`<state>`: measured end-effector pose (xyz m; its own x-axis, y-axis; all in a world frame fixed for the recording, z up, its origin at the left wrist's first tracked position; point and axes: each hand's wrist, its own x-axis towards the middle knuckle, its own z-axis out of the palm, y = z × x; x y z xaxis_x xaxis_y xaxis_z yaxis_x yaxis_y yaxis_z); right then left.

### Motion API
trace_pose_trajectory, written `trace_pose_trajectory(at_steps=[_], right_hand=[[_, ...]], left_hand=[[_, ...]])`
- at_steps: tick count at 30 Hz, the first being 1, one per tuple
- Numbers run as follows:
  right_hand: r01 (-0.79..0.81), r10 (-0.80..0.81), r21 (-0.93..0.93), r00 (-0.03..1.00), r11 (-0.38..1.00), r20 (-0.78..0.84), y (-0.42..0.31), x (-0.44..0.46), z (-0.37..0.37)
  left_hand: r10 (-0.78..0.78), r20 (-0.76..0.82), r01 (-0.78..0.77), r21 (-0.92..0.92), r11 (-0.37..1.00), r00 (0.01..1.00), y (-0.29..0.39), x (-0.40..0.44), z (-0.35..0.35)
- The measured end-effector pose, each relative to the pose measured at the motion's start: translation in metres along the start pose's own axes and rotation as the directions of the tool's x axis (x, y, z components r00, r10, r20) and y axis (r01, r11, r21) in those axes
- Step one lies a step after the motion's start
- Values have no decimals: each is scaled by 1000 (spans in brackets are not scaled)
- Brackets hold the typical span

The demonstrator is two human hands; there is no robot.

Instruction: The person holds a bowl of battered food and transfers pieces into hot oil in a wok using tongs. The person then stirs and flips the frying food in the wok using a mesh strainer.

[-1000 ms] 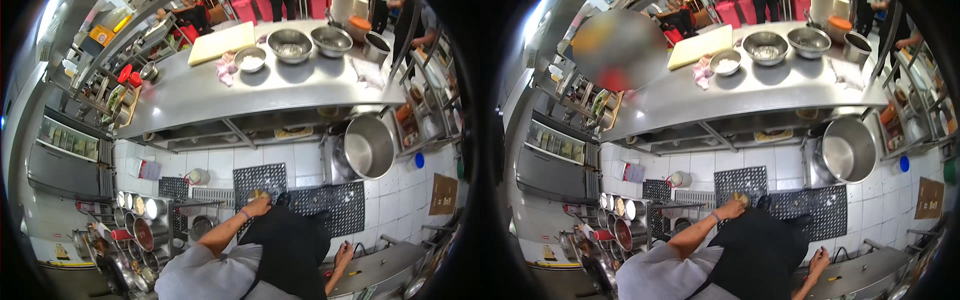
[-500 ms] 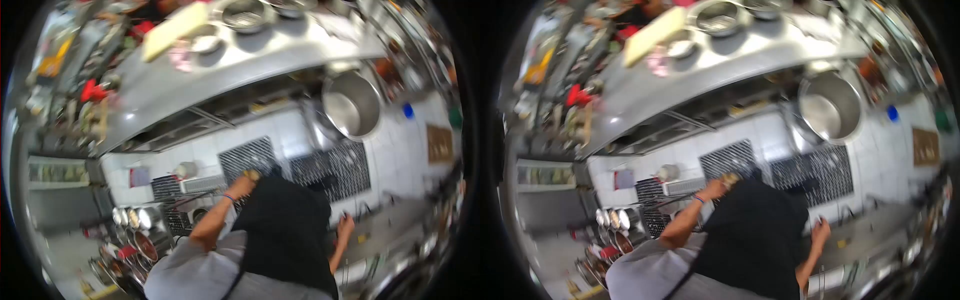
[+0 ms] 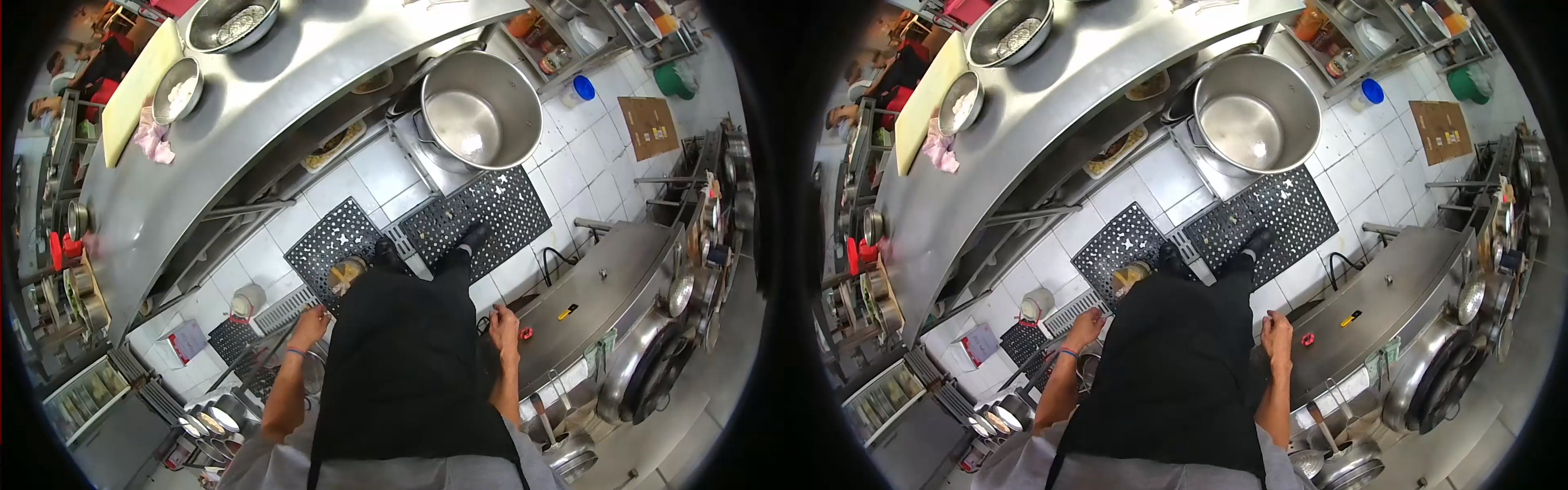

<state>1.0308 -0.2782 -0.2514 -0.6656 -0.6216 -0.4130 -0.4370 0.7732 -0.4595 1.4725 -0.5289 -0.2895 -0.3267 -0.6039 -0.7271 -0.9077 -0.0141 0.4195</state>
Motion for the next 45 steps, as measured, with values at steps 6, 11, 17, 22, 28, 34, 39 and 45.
trace_pose_trajectory(at_steps=[6, 11, 17, 22, 28, 34, 39, 45], right_hand=[[-5, 6, -21, 999, 1000, 49, -7, 9, -15], [132, -128, -79, 990, 988, 53, -20, 43, -29], [126, -125, -9, 990, 992, 72, -5, 40, -26], [-55, 46, 31, 970, 998, 241, 65, 11, 7], [-146, 136, 29, 964, 989, 227, 103, -30, 31], [-223, 181, 152, 951, 963, 249, 81, -57, 31], [-228, 219, 57, 967, 972, 132, 72, -81, 39], [-263, 257, 34, 958, 964, 127, 70, -89, 51]], left_hand=[[-17, -136, -6, -166, 986, 991, -11, 12, -21], [45, -263, -66, -68, 996, 964, -7, 33, -26], [-10, -424, -111, -260, 959, 906, 44, 50, -56], [116, -720, -337, -172, 926, 684, 102, 71, -156], [201, -872, -331, 48, 942, 446, 141, 135, -354], [-145, -769, -89, -254, 963, 622, 118, 202, -443], [-6, -874, -183, -108, 977, 485, 110, 187, -417], [32, -998, -362, 12, 932, 48, 88, 133, -337]])
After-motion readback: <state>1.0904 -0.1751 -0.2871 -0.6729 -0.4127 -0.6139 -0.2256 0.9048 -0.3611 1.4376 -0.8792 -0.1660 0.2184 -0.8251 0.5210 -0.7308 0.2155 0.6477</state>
